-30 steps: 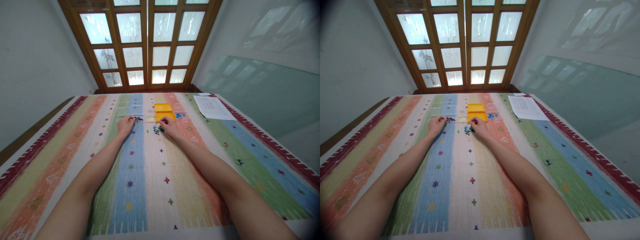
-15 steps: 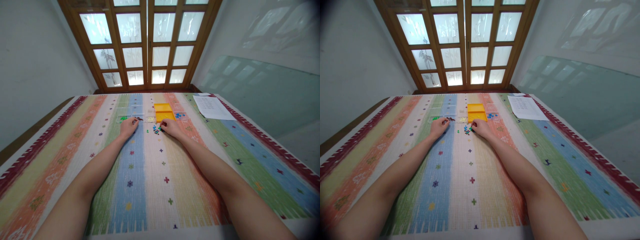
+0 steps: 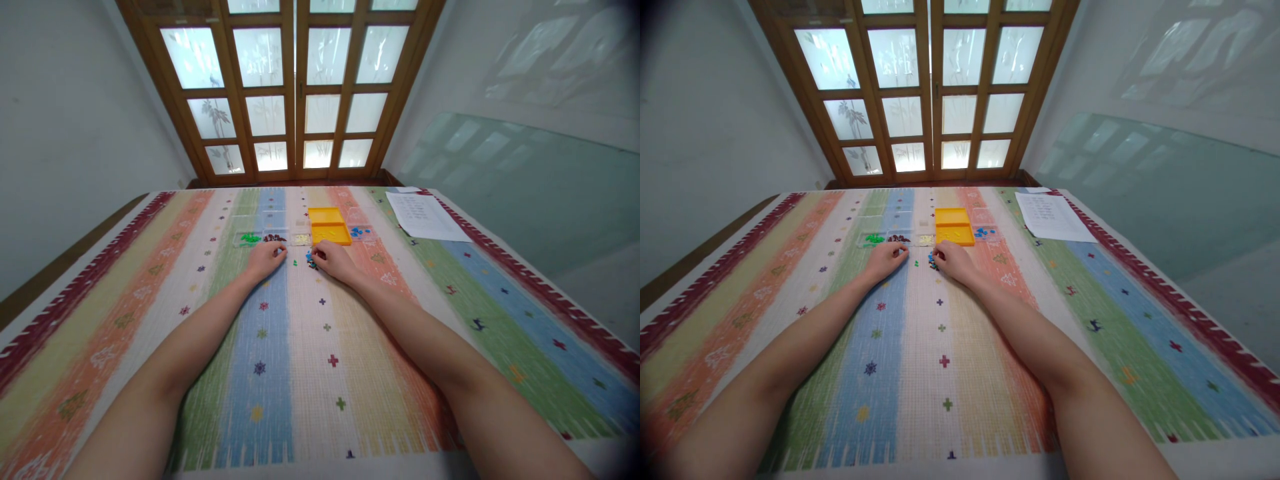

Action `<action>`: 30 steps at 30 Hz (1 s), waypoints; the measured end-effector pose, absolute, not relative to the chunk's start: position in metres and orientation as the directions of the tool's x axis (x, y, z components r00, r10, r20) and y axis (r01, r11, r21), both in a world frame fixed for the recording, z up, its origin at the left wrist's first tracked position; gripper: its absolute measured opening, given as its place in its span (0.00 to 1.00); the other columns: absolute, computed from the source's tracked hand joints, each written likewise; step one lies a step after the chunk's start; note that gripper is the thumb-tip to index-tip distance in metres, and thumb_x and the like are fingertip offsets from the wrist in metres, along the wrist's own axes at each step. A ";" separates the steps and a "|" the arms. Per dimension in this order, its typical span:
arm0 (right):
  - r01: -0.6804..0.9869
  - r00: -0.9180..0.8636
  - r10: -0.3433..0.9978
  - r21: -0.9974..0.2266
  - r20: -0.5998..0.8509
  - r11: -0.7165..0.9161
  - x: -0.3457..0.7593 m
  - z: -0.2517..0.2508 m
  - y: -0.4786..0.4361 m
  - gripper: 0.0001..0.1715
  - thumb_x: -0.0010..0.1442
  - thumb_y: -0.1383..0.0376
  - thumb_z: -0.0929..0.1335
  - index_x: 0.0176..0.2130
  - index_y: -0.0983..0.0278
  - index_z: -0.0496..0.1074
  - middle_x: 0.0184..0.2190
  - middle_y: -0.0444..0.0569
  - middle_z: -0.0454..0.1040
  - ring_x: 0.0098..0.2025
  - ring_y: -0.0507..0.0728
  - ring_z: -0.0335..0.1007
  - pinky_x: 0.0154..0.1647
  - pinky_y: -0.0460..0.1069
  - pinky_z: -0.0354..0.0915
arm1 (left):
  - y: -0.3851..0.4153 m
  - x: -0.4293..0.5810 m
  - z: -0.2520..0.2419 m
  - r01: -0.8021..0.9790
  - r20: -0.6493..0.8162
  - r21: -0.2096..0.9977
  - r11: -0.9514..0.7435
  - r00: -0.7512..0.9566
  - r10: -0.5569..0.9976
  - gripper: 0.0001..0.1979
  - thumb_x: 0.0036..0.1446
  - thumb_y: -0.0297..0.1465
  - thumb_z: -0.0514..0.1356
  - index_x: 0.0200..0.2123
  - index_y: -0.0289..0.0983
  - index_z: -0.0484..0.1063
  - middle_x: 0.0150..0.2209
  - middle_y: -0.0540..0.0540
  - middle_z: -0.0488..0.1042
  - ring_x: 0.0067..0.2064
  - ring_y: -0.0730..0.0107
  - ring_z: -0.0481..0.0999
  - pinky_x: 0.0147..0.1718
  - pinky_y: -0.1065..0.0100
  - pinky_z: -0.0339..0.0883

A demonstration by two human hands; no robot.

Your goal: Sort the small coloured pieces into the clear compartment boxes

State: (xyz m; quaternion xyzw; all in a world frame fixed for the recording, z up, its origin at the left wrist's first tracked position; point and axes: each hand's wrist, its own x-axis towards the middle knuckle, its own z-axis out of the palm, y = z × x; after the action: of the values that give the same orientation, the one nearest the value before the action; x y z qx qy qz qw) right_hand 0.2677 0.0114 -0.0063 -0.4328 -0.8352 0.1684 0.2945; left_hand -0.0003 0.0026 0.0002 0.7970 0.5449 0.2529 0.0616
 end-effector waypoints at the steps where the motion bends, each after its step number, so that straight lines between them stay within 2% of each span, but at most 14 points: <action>1: 0.598 -0.490 0.800 -0.534 0.347 0.598 0.264 -0.006 0.008 0.04 0.64 0.68 0.70 0.38 0.62 0.77 0.37 0.49 0.76 0.39 0.57 0.68 0.40 0.50 0.59 | 0.001 0.002 0.001 0.832 0.326 0.368 -0.416 0.303 0.895 0.11 0.66 0.37 0.60 0.41 0.41 0.82 0.35 0.46 0.81 0.35 0.62 0.76 0.35 0.64 0.61; 5: 0.521 -0.526 0.769 -0.577 0.363 0.628 0.257 -0.006 0.004 0.05 0.65 0.66 0.70 0.38 0.61 0.79 0.38 0.49 0.76 0.41 0.58 0.69 0.43 0.50 0.60 | -0.008 0.013 0.004 0.806 0.293 0.349 -0.479 0.391 0.872 0.12 0.66 0.37 0.60 0.43 0.42 0.83 0.35 0.46 0.81 0.36 0.62 0.77 0.39 0.63 0.63; 9: 0.498 -0.388 0.830 -0.666 0.401 0.555 0.264 -0.009 0.012 0.07 0.66 0.66 0.68 0.39 0.61 0.78 0.36 0.48 0.76 0.39 0.57 0.70 0.42 0.50 0.61 | -0.017 0.024 0.009 0.781 0.267 0.342 -0.523 0.453 0.850 0.12 0.67 0.37 0.60 0.46 0.42 0.83 0.36 0.46 0.82 0.38 0.61 0.78 0.44 0.61 0.65; 13: 0.525 -0.268 0.885 -0.713 0.380 0.465 0.271 -0.014 0.021 0.07 0.65 0.65 0.68 0.39 0.61 0.78 0.34 0.46 0.77 0.36 0.56 0.69 0.40 0.50 0.61 | -0.022 0.035 0.011 0.759 0.263 0.321 -0.566 0.503 0.824 0.13 0.68 0.37 0.59 0.48 0.43 0.83 0.41 0.44 0.84 0.42 0.59 0.80 0.46 0.60 0.66; 18: 0.510 -0.262 0.879 -0.717 0.398 0.476 0.269 -0.019 0.024 0.08 0.64 0.64 0.67 0.39 0.61 0.78 0.33 0.46 0.77 0.35 0.56 0.69 0.39 0.50 0.61 | -0.021 0.043 0.008 0.749 0.233 0.249 -0.614 0.569 0.789 0.11 0.68 0.35 0.60 0.45 0.43 0.83 0.42 0.43 0.84 0.45 0.57 0.81 0.47 0.59 0.65; 24: 0.517 -0.277 0.888 -0.721 0.368 0.461 0.266 -0.018 0.021 0.08 0.64 0.64 0.68 0.39 0.61 0.78 0.33 0.46 0.77 0.36 0.56 0.70 0.39 0.50 0.62 | -0.020 0.044 0.007 0.764 0.228 0.233 -0.601 0.558 0.798 0.12 0.68 0.34 0.58 0.44 0.42 0.83 0.42 0.42 0.84 0.45 0.57 0.81 0.47 0.59 0.65; 30: 0.517 -0.275 0.892 -0.727 0.358 0.451 0.266 -0.017 0.020 0.08 0.64 0.63 0.68 0.39 0.60 0.78 0.33 0.47 0.77 0.35 0.56 0.70 0.38 0.50 0.62 | -0.008 0.030 0.011 0.802 0.345 0.285 -0.525 0.426 0.837 0.10 0.68 0.35 0.60 0.44 0.41 0.82 0.40 0.42 0.83 0.43 0.57 0.80 0.46 0.60 0.65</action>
State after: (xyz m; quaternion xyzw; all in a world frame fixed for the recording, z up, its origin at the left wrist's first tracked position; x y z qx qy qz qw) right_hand 0.2659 0.0201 -0.0170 -0.4633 -0.7602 0.2441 0.3845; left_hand 0.0304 -0.0079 0.0106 0.8435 0.4857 0.2264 0.0383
